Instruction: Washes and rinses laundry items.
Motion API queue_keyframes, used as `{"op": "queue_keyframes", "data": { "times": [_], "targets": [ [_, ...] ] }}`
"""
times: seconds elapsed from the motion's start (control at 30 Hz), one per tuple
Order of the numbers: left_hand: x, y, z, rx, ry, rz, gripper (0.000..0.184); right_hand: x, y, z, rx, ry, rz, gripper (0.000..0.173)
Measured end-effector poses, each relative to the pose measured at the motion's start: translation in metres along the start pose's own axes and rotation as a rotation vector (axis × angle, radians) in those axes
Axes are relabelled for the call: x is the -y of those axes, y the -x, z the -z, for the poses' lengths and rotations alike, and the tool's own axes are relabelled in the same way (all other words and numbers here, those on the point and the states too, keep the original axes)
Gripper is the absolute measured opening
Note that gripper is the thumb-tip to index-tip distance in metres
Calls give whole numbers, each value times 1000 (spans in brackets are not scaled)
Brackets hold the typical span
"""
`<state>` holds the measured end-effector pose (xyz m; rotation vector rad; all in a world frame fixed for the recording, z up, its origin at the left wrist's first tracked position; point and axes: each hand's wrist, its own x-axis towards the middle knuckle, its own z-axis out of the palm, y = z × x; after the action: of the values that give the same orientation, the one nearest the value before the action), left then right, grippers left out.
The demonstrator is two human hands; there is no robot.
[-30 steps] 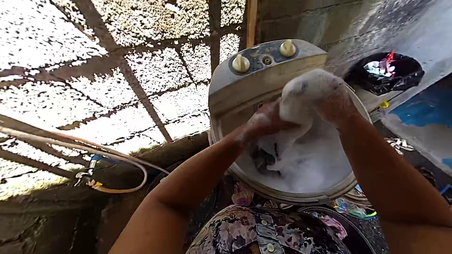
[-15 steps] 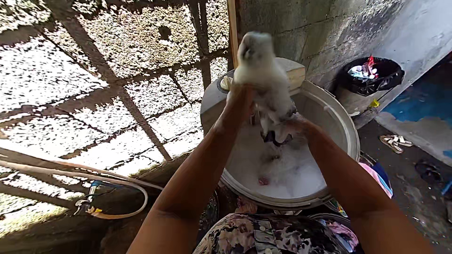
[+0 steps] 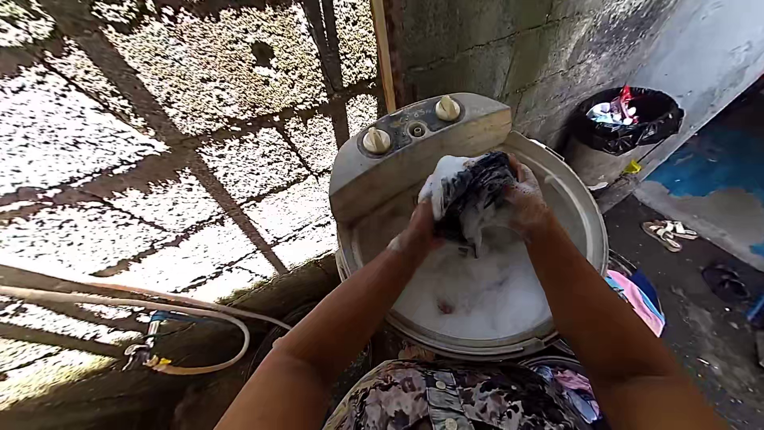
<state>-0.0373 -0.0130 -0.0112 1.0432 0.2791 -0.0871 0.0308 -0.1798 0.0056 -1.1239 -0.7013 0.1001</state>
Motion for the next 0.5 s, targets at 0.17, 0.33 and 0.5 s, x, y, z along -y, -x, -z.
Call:
{"op": "queue_keyframes", "data": {
  "times": [0.17,0.33,0.5],
  "targets": [
    [2,-8,5,138,205,-240,59,-4,-3,0,27,-112,23,58],
    [1,-14,2,239,167,-362,44,-7,-5,-4,-363,65,-50,39],
    [6,-10,-12,115,27,-475,50,-18,1,-14,-434,371,-235,37]
  ]
}}
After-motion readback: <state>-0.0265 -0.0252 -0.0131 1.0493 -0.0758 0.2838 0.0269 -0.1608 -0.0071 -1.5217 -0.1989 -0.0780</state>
